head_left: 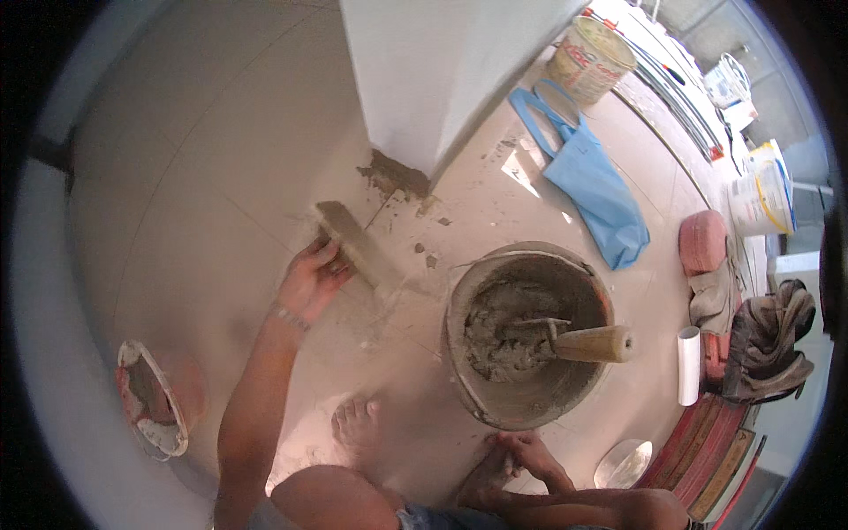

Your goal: The person mixes cement in a bucket using a trowel, then scoops and applies the cement to the floor near a wall using a trowel and a larger flat tool. The person smooths the applied cement along the base of the wall.

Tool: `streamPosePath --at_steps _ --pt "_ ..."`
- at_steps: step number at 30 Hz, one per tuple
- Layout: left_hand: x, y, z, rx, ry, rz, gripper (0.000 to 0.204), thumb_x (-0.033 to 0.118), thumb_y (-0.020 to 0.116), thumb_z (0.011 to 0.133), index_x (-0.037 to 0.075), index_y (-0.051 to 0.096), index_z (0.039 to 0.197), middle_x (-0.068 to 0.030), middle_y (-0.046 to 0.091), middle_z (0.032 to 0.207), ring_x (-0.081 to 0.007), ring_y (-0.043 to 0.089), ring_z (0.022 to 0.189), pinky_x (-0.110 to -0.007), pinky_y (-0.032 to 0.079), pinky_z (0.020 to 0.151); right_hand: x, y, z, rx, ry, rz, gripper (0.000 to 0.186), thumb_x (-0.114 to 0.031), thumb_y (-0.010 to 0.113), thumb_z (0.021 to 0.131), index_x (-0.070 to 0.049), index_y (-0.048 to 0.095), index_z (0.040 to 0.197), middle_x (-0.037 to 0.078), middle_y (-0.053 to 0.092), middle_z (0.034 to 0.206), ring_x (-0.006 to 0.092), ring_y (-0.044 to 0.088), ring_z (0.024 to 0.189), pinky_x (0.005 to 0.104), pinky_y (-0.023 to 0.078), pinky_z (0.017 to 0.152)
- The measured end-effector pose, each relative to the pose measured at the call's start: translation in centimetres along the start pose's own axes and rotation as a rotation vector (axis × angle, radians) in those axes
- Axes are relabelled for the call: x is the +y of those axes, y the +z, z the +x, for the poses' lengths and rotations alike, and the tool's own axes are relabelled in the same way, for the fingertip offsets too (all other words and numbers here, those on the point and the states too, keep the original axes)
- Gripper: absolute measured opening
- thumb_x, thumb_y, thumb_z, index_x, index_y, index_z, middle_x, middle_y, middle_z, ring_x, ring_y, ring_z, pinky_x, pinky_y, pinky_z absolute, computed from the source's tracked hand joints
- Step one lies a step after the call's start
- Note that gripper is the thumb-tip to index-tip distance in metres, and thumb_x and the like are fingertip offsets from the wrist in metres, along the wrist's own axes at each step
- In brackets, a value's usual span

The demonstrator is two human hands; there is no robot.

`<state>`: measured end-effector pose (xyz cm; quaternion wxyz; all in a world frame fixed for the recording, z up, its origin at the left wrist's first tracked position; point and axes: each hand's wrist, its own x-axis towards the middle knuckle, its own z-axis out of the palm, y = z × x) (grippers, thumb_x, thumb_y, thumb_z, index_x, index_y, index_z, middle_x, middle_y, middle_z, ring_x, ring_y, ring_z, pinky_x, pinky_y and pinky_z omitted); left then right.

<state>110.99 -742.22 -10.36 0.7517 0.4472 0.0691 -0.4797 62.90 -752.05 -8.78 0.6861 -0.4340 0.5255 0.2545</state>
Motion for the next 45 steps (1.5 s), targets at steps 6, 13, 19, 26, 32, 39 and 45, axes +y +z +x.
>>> streamPosePath --at_steps 6,13,19,26,32,39,45 --pt "-2.1 1.3 7.9 -0.099 0.027 -0.125 0.023 0.011 0.053 0.101 0.002 0.050 0.122 -0.0096 0.059 0.118 -0.0240 0.058 0.110 -0.043 0.050 0.101 -0.3 0.2 0.2 0.031 0.035 0.045 0.038 -0.033 0.048 0.105 -0.003 0.070 0.112 0.003 0.059 0.056 0.0109 0.056 0.044 0.0250 0.044 0.041" --pt "-2.8 1.5 12.4 -0.074 0.022 -0.017 0.008 0.008 0.052 0.101 0.007 0.053 0.109 -0.0012 0.061 0.100 -0.0199 0.061 0.094 -0.043 0.053 0.088 0.9 -0.4 0.4 0.077 0.005 -0.029 0.038 -0.034 0.051 0.104 -0.002 0.069 0.112 0.003 0.059 0.054 0.0113 0.055 0.043 0.0249 0.042 0.040" --pt "-2.7 2.8 12.6 0.025 0.035 -0.025 0.012 0.008 0.048 0.102 0.006 0.052 0.114 -0.0027 0.061 0.101 -0.0212 0.062 0.099 -0.043 0.053 0.087 2.7 -0.8 2.0 0.061 -0.006 -0.048 0.032 -0.029 0.051 0.103 -0.003 0.069 0.110 0.004 0.059 0.055 0.0121 0.056 0.043 0.0255 0.044 0.040" --pt "-2.4 3.3 13.4 0.046 0.018 -0.059 0.011 0.009 0.047 0.103 0.005 0.054 0.111 -0.0081 0.062 0.105 -0.0227 0.062 0.095 -0.043 0.054 0.086 0.7 -0.7 0.9 0.022 0.008 0.064 0.029 -0.023 0.053 0.100 0.004 0.063 0.106 0.011 0.064 0.057 0.0173 0.059 0.043 0.0304 0.046 0.040" --pt "-2.3 3.4 14.0 0.038 0.033 -0.104 0.011 0.008 0.049 0.103 0.003 0.054 0.110 -0.0090 0.062 0.105 -0.0237 0.061 0.096 -0.044 0.053 0.089 0.6 -0.7 1.1 0.047 0.023 0.035 0.028 -0.021 0.051 0.101 0.003 0.064 0.109 0.010 0.063 0.057 0.0172 0.058 0.042 0.0299 0.046 0.039" --pt "-1.0 5.0 11.9 0.030 0.060 -0.121 0.014 0.006 0.047 0.102 0.000 0.055 0.112 -0.0104 0.061 0.111 -0.0241 0.060 0.101 -0.042 0.052 0.095 0.7 -0.7 1.2 0.064 -0.021 -0.019 0.029 -0.020 0.049 0.101 0.003 0.065 0.108 0.008 0.064 0.060 0.0165 0.060 0.045 0.0302 0.046 0.040" --pt "0.0 6.0 9.1 -0.060 0.104 -0.239 0.014 0.005 0.047 0.102 0.001 0.055 0.113 -0.0099 0.060 0.114 -0.0238 0.059 0.104 -0.041 0.053 0.096 1.2 -1.1 1.0 0.065 0.053 0.009 0.028 -0.018 0.049 0.100 0.004 0.065 0.105 0.007 0.064 0.061 0.0164 0.061 0.047 0.0297 0.047 0.042"
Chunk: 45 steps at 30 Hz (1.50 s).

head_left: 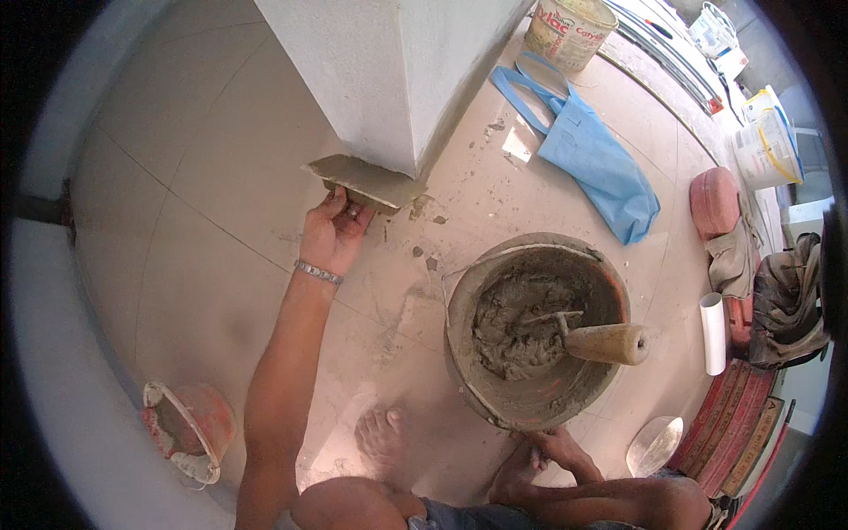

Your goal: The person mixes cement in a bucket using a trowel, then scoops and applies the cement to the floor near a wall using a trowel and a larger flat tool. The person smooths the applied cement along the base of the wall.

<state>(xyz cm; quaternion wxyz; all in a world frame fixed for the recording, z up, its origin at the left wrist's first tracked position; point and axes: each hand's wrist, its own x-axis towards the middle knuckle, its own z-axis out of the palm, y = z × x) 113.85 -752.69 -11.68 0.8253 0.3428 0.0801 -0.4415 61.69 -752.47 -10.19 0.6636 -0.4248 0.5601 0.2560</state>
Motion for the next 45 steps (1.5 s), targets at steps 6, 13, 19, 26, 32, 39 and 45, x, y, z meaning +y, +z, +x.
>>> streamPosePath --at_steps 6,13,19,26,32,39,45 --pt "-1.1 -5.2 1.8 0.050 -0.032 0.183 0.021 0.008 0.045 0.103 -0.002 0.053 0.120 -0.0125 0.061 0.117 -0.0262 0.059 0.110 -0.043 0.051 0.099 0.3 0.0 0.9 -0.014 -0.052 -0.023 0.026 -0.016 0.049 0.099 0.005 0.062 0.108 0.010 0.064 0.059 0.0173 0.061 0.045 0.0304 0.046 0.041" --pt "-2.6 -3.1 2.8 0.108 -0.035 0.194 0.009 0.005 0.052 0.100 0.005 0.055 0.109 -0.0046 0.061 0.102 -0.0197 0.059 0.091 -0.039 0.054 0.082 0.1 0.2 0.3 -0.028 -0.038 0.079 0.026 -0.013 0.050 0.099 0.008 0.060 0.110 0.012 0.064 0.058 0.0183 0.059 0.043 0.0315 0.047 0.040" --pt "-2.3 -3.6 4.2 0.080 -0.029 0.261 0.004 0.008 0.056 0.100 0.006 0.054 0.102 -0.0028 0.058 0.091 -0.0183 0.057 0.080 -0.037 0.054 0.077 0.4 -0.2 0.7 -0.068 -0.030 0.045 0.026 -0.013 0.049 0.100 0.008 0.059 0.111 0.012 0.064 0.057 0.0186 0.059 0.042 0.0314 0.045 0.040" --pt "-1.7 -2.0 3.1 0.021 -0.011 0.253 0.014 0.011 0.054 0.101 0.002 0.056 0.111 -0.0080 0.061 0.106 -0.0213 0.059 0.096 -0.040 0.053 0.093 -0.3 0.3 -0.4 0.012 -0.020 0.059 0.024 -0.013 0.051 0.099 0.001 0.069 0.107 0.007 0.060 0.056 0.0155 0.057 0.043 0.0289 0.044 0.039" --pt "2.3 1.0 -2.0 -0.122 0.177 0.331 0.030 0.005 0.054 0.099 0.004 0.050 0.129 -0.0082 0.059 0.124 -0.0200 0.060 0.110 -0.040 0.051 0.099 -0.9 0.1 0.2 -0.057 -0.004 0.047 0.028 -0.011 0.051 0.097 0.006 0.055 0.119 0.010 0.063 0.062 0.0184 0.060 0.043 0.0306 0.046 0.037" --pt "4.0 -1.2 -1.4 -0.079 0.358 0.589 0.036 0.001 0.057 0.097 0.005 0.047 0.131 -0.0068 0.056 0.127 -0.0175 0.057 0.116 -0.038 0.047 0.104 -1.9 0.3 -1.1 -0.019 -0.011 0.053 0.031 -0.011 0.051 0.097 0.006 0.053 0.122 0.012 0.063 0.062 0.0183 0.060 0.043 0.0305 0.046 0.036" --pt "3.9 -3.3 1.3 -0.102 0.532 0.778 0.032 -0.002 0.057 0.096 0.006 0.048 0.126 -0.0058 0.058 0.121 -0.0136 0.056 0.113 -0.032 0.047 0.101 -1.1 -0.1 -0.3 -0.067 -0.040 0.077 0.030 -0.011 0.052 0.097 0.008 0.052 0.120 0.012 0.063 0.061 0.0185 0.062 0.044 0.0303 0.046 0.036"
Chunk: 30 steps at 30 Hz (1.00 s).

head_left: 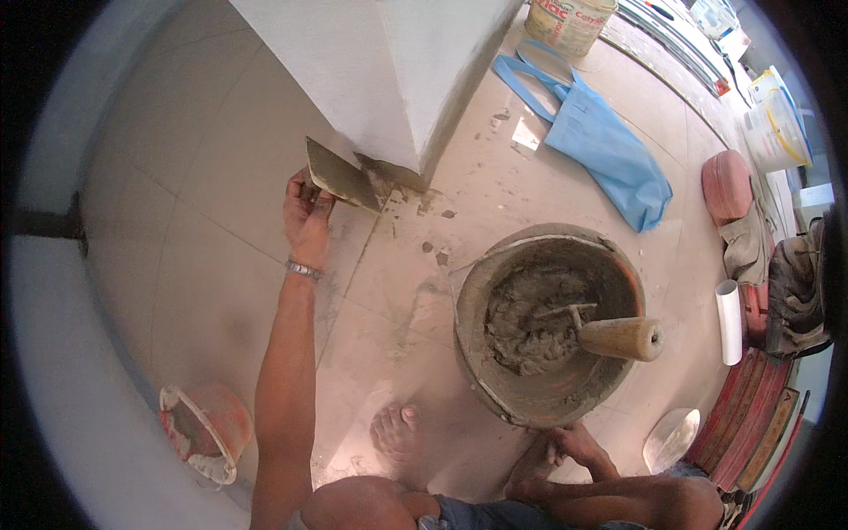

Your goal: The person mixes cement in a bucket using a trowel, then scoops and applies the cement to the floor near a wall using a trowel and a larger flat tool. The person smooths the applied cement along the base of the wall.

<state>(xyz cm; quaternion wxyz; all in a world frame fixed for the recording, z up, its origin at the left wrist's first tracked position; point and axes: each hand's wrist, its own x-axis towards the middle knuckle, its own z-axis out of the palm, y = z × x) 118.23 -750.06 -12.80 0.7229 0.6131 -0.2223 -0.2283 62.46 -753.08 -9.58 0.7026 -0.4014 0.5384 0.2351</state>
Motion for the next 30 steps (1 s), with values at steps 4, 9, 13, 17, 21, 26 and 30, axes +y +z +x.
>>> streamPosePath --at_steps 4,9,13,17,21,26,30 --pt "-0.2 0.2 0.2 0.021 0.066 0.221 0.035 -0.006 0.057 0.094 0.004 0.048 0.127 -0.0066 0.059 0.121 -0.0135 0.058 0.110 -0.030 0.046 0.100 -0.8 0.5 -0.6 0.022 0.013 0.030 0.029 -0.010 0.051 0.098 0.009 0.053 0.119 0.012 0.063 0.060 0.0184 0.061 0.044 0.0304 0.047 0.036" --pt "-0.2 0.5 0.6 -0.018 0.169 0.282 0.040 -0.011 0.057 0.091 0.003 0.048 0.127 -0.0070 0.059 0.121 -0.0153 0.058 0.112 -0.029 0.046 0.101 -1.3 0.5 -0.5 0.011 0.026 -0.027 0.027 -0.010 0.050 0.099 0.009 0.054 0.118 0.012 0.063 0.060 0.0188 0.061 0.043 0.0305 0.046 0.036" --pt "-0.2 1.4 0.4 -0.003 0.164 0.321 0.041 -0.013 0.056 0.091 0.003 0.047 0.128 -0.0074 0.058 0.121 -0.0167 0.058 0.114 -0.031 0.046 0.102 -0.5 0.1 -0.3 -0.003 0.012 -0.032 0.026 -0.012 0.050 0.100 0.007 0.056 0.116 0.012 0.064 0.062 0.0180 0.062 0.044 0.0300 0.047 0.037" --pt "-0.2 1.8 0.3 0.000 0.167 0.347 0.042 -0.013 0.056 0.091 0.002 0.046 0.128 -0.0081 0.058 0.122 -0.0170 0.058 0.115 -0.032 0.046 0.103 -0.3 0.3 -0.2 0.012 -0.020 -0.014 0.026 -0.014 0.052 0.099 0.006 0.059 0.114 0.010 0.065 0.065 0.0167 0.062 0.045 0.0291 0.048 0.038" --pt "-0.3 2.3 0.2 -0.029 0.210 0.429 0.041 -0.010 0.057 0.091 0.002 0.046 0.128 -0.0084 0.058 0.120 -0.0169 0.058 0.115 -0.033 0.046 0.103 -0.9 0.4 -0.6 0.024 0.000 -0.046 0.026 -0.014 0.052 0.099 0.004 0.063 0.113 0.009 0.064 0.064 0.0159 0.061 0.046 0.0288 0.047 0.039" --pt "0.0 4.1 -0.7 -0.041 0.277 0.432 0.040 -0.006 0.058 0.092 0.003 0.046 0.129 -0.0077 0.059 0.117 -0.0163 0.058 0.111 -0.031 0.047 0.099 -2.0 1.1 -1.1 0.061 -0.009 -0.038 0.026 -0.010 0.050 0.097 0.001 0.071 0.108 0.008 0.063 0.061 0.0141 0.058 0.045 0.0285 0.047 0.041" --pt "0.5 6.2 -2.8 -0.080 0.166 0.461 0.041 -0.006 0.059 0.092 0.004 0.046 0.129 -0.0069 0.057 0.114 -0.0157 0.058 0.107 -0.030 0.047 0.096 -1.1 0.8 -0.5 0.065 0.007 -0.037 0.025 -0.010 0.050 0.097 0.002 0.070 0.108 0.009 0.065 0.065 0.0147 0.059 0.045 0.0292 0.047 0.040"
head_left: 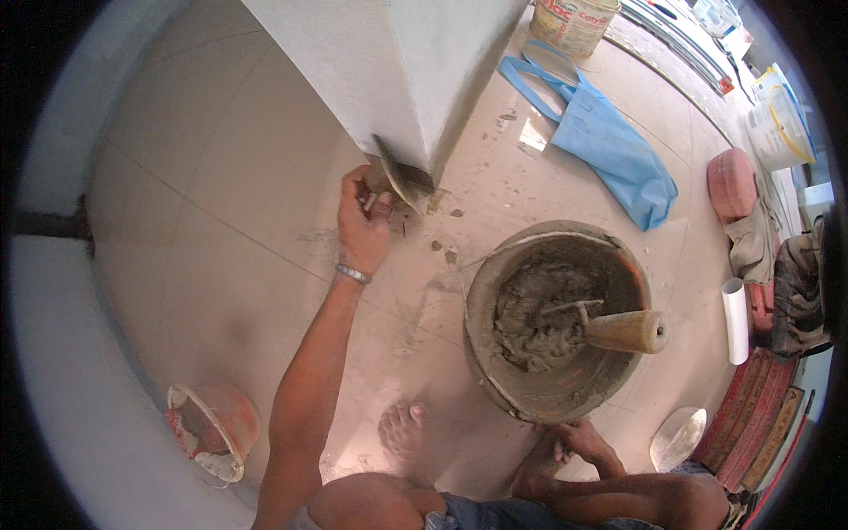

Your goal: The person mixes cement in a bucket using a trowel, then scoops and applies the cement to the floor near a wall using a trowel and a larger flat tool. The person smooths the applied cement along the base of the wall.

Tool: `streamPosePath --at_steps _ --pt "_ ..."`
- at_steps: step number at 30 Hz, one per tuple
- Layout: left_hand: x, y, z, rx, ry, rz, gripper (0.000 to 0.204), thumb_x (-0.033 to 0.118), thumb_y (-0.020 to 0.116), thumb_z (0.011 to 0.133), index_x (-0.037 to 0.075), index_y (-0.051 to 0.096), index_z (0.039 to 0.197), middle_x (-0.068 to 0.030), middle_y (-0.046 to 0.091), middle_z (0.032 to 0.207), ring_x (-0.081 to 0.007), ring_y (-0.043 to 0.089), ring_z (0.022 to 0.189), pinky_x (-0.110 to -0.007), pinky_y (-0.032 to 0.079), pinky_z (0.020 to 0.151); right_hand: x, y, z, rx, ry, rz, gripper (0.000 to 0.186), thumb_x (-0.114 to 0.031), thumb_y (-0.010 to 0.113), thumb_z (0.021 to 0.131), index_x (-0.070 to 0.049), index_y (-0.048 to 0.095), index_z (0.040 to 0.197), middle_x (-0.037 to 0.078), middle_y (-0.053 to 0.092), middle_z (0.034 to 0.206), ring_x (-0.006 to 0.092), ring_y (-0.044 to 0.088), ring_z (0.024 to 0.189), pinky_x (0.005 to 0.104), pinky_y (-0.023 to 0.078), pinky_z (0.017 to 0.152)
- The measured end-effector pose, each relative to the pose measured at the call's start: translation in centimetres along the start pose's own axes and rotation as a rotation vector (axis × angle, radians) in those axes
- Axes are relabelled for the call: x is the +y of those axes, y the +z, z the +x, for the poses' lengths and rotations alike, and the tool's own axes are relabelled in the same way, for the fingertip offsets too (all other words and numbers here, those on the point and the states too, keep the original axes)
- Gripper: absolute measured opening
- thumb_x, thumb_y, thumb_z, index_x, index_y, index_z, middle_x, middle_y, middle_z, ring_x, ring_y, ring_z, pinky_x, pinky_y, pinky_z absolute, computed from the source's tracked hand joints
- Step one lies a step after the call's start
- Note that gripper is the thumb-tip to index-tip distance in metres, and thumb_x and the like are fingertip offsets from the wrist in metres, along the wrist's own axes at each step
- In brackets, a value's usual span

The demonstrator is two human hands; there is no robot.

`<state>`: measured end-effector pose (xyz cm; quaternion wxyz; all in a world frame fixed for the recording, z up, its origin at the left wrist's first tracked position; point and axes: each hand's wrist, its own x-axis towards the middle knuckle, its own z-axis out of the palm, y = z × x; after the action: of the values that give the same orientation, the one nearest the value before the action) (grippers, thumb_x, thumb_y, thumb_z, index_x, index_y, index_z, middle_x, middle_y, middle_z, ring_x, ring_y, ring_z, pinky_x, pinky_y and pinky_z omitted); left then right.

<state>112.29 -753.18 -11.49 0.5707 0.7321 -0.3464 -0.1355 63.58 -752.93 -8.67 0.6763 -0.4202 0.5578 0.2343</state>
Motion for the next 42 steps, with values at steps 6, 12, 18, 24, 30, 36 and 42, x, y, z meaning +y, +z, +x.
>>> streamPosePath --at_steps 6,12,18,24,30,36,42 --pt "1.0 -0.2 -0.9 0.011 0.151 -0.023 0.043 -0.014 0.055 0.088 0.003 0.046 0.127 -0.0070 0.057 0.114 -0.0154 0.057 0.103 -0.029 0.046 0.094 1.7 -0.5 0.6 0.000 -0.028 0.032 0.028 -0.017 0.049 0.100 0.006 0.063 0.110 0.012 0.065 0.061 0.0174 0.061 0.044 0.0294 0.048 0.040" --pt "-1.7 -2.5 1.2 0.101 0.017 -0.050 0.043 -0.016 0.054 0.088 0.003 0.046 0.126 -0.0080 0.058 0.113 -0.0164 0.058 0.107 -0.030 0.046 0.096 1.5 -1.0 0.3 -0.060 0.036 -0.005 0.029 -0.017 0.048 0.100 0.005 0.063 0.110 0.011 0.063 0.056 0.0164 0.060 0.043 0.0282 0.046 0.038" --pt "-1.7 -2.7 2.3 0.097 0.045 0.041 0.041 -0.015 0.054 0.090 0.002 0.046 0.126 -0.0092 0.058 0.114 -0.0164 0.059 0.106 -0.030 0.047 0.094 1.5 -0.8 0.6 -0.049 0.012 0.011 0.028 -0.018 0.049 0.100 0.004 0.065 0.109 0.011 0.063 0.056 0.0170 0.060 0.043 0.0285 0.047 0.039" --pt "-1.6 -1.7 1.6 0.077 0.003 0.025 0.042 -0.014 0.054 0.089 0.002 0.046 0.127 -0.0097 0.057 0.116 -0.0172 0.057 0.109 -0.031 0.046 0.097 0.8 -0.1 0.6 0.021 -0.007 0.012 0.026 -0.016 0.051 0.100 0.002 0.067 0.109 0.010 0.063 0.056 0.0178 0.060 0.043 0.0300 0.047 0.039" --pt "-0.2 0.7 -0.4 0.030 0.035 0.011 0.045 -0.011 0.056 0.089 0.002 0.045 0.130 -0.0101 0.057 0.118 -0.0198 0.057 0.111 -0.032 0.045 0.098 1.3 -0.9 1.4 -0.060 0.014 -0.022 0.027 -0.015 0.049 0.100 0.002 0.068 0.106 0.011 0.064 0.056 0.0165 0.059 0.042 0.0287 0.047 0.039" --pt "1.4 3.0 -2.0 -0.023 0.028 -0.011 0.047 -0.010 0.058 0.088 0.003 0.045 0.132 -0.0129 0.058 0.115 -0.0204 0.059 0.106 -0.033 0.048 0.094 1.2 -0.9 0.5 -0.064 0.025 -0.022 0.031 -0.021 0.049 0.101 -0.001 0.072 0.108 0.010 0.065 0.056 0.0135 0.058 0.043 0.0272 0.047 0.042" --pt "4.1 2.4 -3.0 -0.063 0.057 0.084 0.046 -0.009 0.057 0.089 0.003 0.046 0.132 -0.0110 0.058 0.117 -0.0199 0.058 0.104 -0.033 0.048 0.093 1.5 -0.8 0.9 -0.071 -0.021 0.000 0.035 -0.025 0.045 0.103 -0.006 0.072 0.115 0.007 0.062 0.054 0.0124 0.056 0.041 0.0256 0.048 0.042"
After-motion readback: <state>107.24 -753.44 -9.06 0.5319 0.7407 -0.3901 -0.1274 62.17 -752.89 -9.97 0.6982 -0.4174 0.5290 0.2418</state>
